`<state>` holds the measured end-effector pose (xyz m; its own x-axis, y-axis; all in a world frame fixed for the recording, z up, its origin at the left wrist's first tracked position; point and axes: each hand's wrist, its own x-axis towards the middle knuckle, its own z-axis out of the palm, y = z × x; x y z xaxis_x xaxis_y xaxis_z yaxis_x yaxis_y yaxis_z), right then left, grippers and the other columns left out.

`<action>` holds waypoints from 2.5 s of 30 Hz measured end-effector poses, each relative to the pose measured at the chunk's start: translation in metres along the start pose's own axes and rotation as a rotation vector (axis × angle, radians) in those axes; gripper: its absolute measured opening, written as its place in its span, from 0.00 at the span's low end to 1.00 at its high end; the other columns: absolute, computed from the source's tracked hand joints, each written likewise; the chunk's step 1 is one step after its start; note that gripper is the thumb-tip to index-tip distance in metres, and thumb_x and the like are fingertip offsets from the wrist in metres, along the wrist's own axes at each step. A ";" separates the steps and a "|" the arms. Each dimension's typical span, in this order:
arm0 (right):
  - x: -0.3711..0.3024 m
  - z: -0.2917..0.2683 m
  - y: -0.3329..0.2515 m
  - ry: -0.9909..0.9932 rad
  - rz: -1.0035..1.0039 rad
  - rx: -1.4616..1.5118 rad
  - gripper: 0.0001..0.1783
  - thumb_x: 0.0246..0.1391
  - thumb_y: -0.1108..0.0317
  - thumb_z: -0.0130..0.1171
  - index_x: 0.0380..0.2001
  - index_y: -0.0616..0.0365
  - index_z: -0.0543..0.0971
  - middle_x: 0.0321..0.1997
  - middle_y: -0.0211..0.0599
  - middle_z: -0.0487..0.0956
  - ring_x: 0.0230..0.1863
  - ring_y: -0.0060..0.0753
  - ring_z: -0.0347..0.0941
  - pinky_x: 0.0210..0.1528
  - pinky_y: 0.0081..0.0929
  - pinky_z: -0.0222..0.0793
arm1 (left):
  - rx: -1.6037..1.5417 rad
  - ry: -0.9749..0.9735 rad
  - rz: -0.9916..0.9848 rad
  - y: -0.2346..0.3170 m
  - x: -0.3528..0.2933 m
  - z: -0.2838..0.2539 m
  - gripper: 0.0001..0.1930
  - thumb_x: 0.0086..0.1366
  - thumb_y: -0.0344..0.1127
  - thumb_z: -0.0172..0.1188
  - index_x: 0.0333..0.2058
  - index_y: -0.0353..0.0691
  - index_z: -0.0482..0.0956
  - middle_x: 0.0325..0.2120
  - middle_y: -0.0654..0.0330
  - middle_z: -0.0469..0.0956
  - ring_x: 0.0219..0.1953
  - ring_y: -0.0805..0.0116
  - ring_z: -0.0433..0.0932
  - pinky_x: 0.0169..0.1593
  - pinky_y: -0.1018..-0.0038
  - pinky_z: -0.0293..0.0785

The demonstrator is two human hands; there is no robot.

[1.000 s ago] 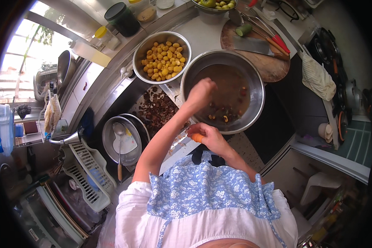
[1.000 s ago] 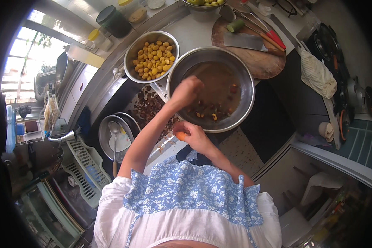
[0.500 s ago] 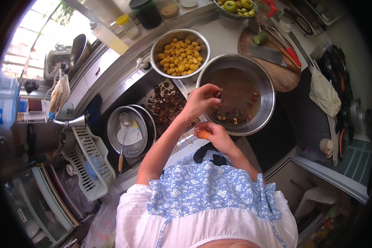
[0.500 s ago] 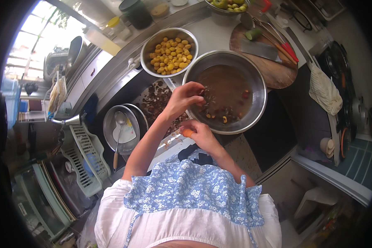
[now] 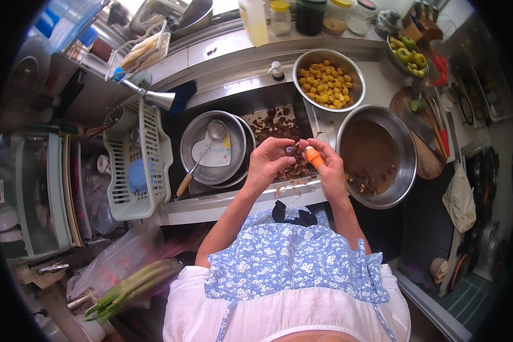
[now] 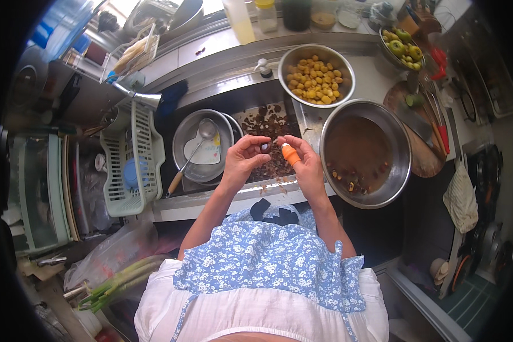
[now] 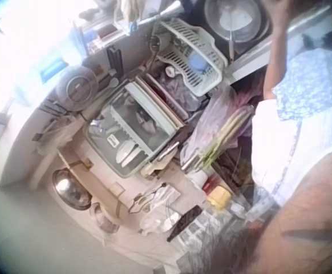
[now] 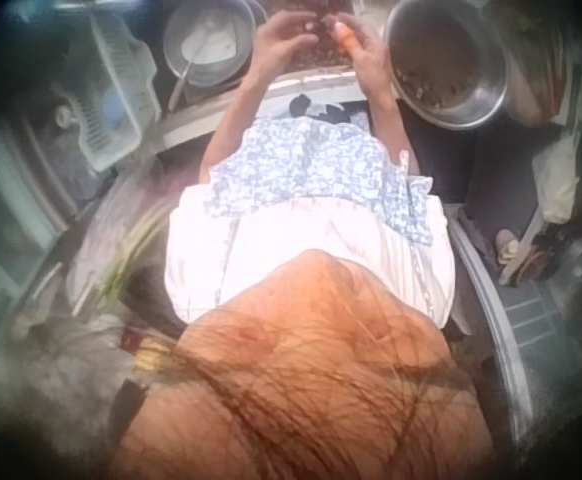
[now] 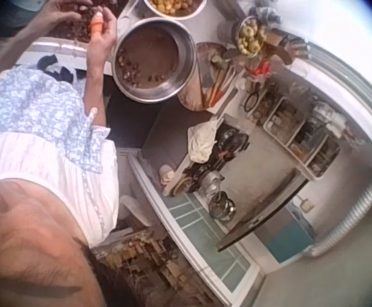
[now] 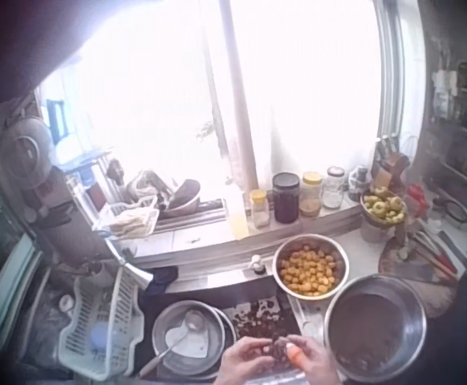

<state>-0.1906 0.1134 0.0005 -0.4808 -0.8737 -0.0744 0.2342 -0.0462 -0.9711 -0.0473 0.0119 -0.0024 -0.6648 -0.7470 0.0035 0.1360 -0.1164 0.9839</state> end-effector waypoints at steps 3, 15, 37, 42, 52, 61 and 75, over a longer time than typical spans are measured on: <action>-0.002 0.016 -0.007 -0.048 0.106 -0.081 0.20 0.57 0.74 0.58 0.53 0.66 0.71 0.47 0.40 0.78 0.49 0.28 0.75 0.53 0.24 0.71 | 0.397 0.023 0.109 0.014 -0.005 -0.006 0.19 0.48 0.21 0.68 0.42 0.36 0.79 0.31 0.64 0.73 0.29 0.76 0.75 0.34 0.79 0.73; 0.006 0.027 -0.007 0.008 0.219 0.154 0.18 0.53 0.77 0.60 0.48 0.68 0.73 0.42 0.41 0.80 0.44 0.25 0.77 0.47 0.22 0.74 | 0.411 -0.002 0.239 0.012 0.007 -0.023 0.21 0.46 0.25 0.71 0.42 0.37 0.79 0.32 0.62 0.75 0.24 0.78 0.71 0.28 0.80 0.68; -0.007 0.040 -0.031 -0.191 0.070 -0.468 0.18 0.56 0.77 0.55 0.50 0.65 0.73 0.38 0.46 0.82 0.39 0.29 0.80 0.40 0.24 0.74 | 0.663 -0.131 0.343 0.020 -0.014 -0.032 0.18 0.45 0.22 0.68 0.38 0.35 0.80 0.32 0.56 0.79 0.32 0.61 0.80 0.33 0.72 0.77; -0.016 0.052 -0.020 -0.159 -0.079 -0.594 0.18 0.55 0.80 0.51 0.50 0.63 0.70 0.36 0.51 0.80 0.39 0.45 0.80 0.40 0.31 0.74 | 0.676 -0.077 0.380 0.014 -0.020 -0.028 0.17 0.44 0.22 0.68 0.37 0.35 0.80 0.30 0.56 0.78 0.30 0.61 0.80 0.31 0.71 0.76; -0.010 0.065 -0.024 0.015 0.015 -0.276 0.17 0.58 0.81 0.48 0.52 0.66 0.65 0.38 0.47 0.80 0.38 0.33 0.80 0.40 0.26 0.77 | -0.178 0.043 -0.085 0.015 -0.022 -0.030 0.16 0.56 0.19 0.60 0.45 0.31 0.77 0.36 0.56 0.80 0.34 0.69 0.80 0.35 0.77 0.78; 0.001 0.046 -0.026 0.058 0.090 -0.404 0.15 0.58 0.78 0.52 0.50 0.65 0.70 0.39 0.44 0.80 0.40 0.29 0.79 0.42 0.24 0.77 | -0.464 0.015 -0.140 0.009 -0.018 -0.038 0.17 0.61 0.24 0.61 0.50 0.31 0.74 0.42 0.51 0.79 0.35 0.72 0.78 0.38 0.78 0.76; -0.004 0.057 -0.039 -0.117 -0.074 -0.551 0.17 0.56 0.74 0.58 0.49 0.63 0.72 0.40 0.46 0.81 0.43 0.34 0.80 0.45 0.26 0.75 | 0.192 0.029 0.037 0.022 -0.023 -0.033 0.15 0.53 0.20 0.63 0.42 0.34 0.79 0.32 0.58 0.78 0.31 0.73 0.80 0.35 0.78 0.78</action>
<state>-0.1501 0.0914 0.0520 -0.3752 -0.9269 -0.0067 -0.2873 0.1231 -0.9499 -0.0047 0.0054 0.0133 -0.6399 -0.7675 0.0383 0.0156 0.0368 0.9992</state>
